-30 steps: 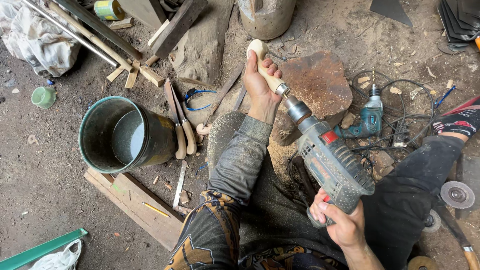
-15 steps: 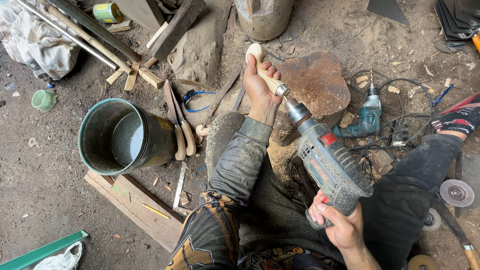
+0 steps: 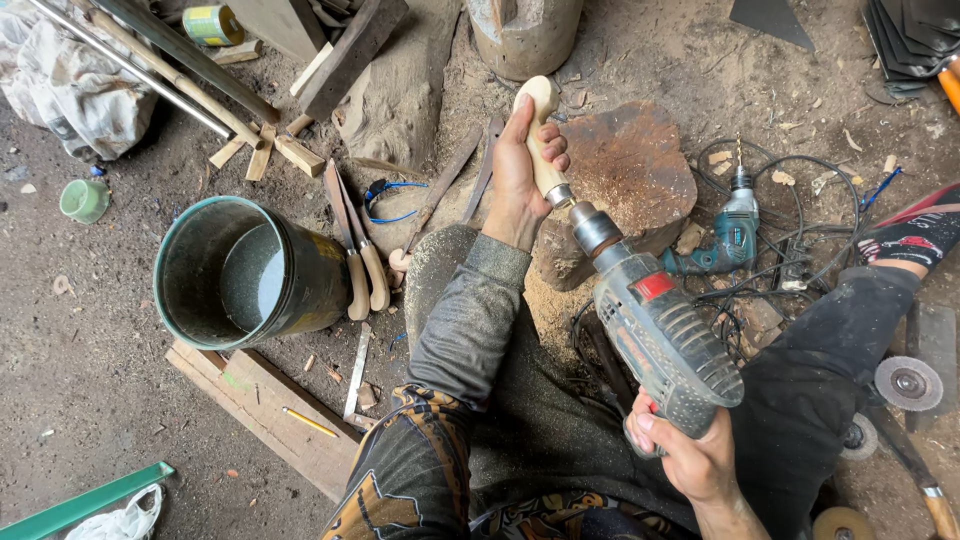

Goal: The person uses a corded power drill to bore a hole into a small wooden handle held in the left hand. The handle is positioned over a wooden stump, and the drill is operated with the right hand.

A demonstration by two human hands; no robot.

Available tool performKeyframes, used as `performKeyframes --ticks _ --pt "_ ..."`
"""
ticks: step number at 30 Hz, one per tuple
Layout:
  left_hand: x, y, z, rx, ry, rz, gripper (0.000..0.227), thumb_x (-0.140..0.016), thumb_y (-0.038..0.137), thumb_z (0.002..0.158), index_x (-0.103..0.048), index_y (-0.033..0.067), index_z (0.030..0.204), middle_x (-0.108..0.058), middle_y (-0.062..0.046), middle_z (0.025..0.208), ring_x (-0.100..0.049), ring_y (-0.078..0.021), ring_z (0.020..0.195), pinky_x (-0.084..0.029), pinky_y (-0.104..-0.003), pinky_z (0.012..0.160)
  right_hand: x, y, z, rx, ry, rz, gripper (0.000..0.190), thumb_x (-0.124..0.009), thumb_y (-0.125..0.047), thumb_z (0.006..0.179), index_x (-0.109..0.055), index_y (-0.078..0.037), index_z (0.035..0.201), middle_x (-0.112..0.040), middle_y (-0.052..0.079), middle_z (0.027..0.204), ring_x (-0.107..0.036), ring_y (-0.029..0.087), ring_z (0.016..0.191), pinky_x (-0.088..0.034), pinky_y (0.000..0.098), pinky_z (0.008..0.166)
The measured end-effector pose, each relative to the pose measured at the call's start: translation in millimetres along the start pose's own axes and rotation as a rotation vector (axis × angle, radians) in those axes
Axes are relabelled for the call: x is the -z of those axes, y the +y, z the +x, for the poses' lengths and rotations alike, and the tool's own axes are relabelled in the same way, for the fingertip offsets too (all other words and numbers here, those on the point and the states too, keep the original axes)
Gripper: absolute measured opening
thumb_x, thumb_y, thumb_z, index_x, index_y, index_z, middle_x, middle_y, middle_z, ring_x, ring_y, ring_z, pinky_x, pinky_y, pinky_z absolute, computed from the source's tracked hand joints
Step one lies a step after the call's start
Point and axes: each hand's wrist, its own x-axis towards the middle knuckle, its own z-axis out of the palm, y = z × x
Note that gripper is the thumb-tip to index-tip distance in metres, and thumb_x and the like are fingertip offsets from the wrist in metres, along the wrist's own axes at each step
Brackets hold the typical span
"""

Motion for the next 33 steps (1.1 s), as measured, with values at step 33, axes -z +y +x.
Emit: performKeyframes --ticks 33 --pt "8 12 10 -0.175 -0.008 -0.004 0.046 -0.051 0.034 0.107 -0.042 -0.0036 0.132 -0.049 0.003 0.069 -0.05 -0.0066 0.05 -0.049 -0.022 0.04 3 6 6 -0.012 -0.049 0.106 0.03 -0.057 0.007 0.082 -0.059 0.009 0.112 -0.06 0.012 0.073 -0.054 0.016 0.056 -0.046 0.0363 0.052"
